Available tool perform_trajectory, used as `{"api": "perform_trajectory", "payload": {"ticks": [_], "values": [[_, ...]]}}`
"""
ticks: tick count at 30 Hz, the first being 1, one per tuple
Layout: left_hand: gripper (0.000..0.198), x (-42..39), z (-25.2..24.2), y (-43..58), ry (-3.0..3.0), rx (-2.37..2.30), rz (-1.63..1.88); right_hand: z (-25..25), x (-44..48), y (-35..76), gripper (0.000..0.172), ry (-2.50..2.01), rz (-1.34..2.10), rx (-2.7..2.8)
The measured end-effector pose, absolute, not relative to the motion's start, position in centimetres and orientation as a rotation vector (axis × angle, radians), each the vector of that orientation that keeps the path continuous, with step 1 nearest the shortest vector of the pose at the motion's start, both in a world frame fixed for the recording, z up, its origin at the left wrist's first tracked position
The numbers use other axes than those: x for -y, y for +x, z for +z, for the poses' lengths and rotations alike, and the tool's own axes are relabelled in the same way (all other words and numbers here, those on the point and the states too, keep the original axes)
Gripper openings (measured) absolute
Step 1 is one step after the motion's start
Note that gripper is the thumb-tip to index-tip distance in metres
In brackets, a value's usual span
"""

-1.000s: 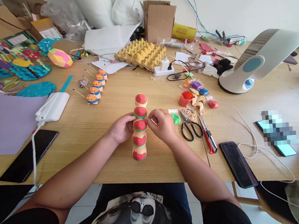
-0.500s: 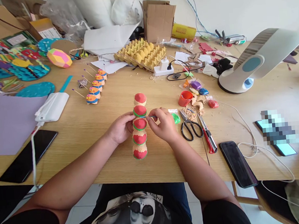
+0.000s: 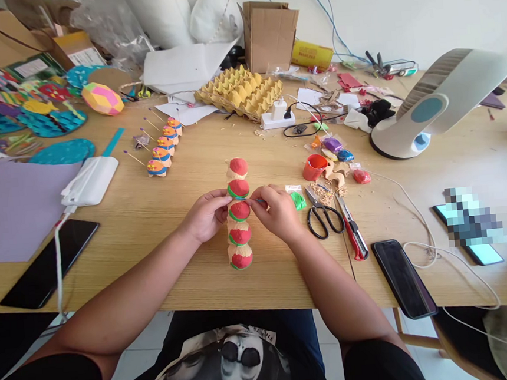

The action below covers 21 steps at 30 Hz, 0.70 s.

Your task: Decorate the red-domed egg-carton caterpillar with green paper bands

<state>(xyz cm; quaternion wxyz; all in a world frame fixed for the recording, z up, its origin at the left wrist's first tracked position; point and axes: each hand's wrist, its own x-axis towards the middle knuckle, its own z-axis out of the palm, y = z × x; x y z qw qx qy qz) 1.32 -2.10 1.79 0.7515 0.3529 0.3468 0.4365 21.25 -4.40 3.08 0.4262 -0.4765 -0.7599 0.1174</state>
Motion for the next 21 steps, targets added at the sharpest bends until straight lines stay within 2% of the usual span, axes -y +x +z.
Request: {"api": "perform_trajectory", "payload": {"ticks": [21], "values": [[0.015, 2.54, 2.04, 1.49, 0.776, -0.727, 0.928, 3.42, 4.73, 20.95, 0.023, -1.258, 0.413, 1.798]]}}
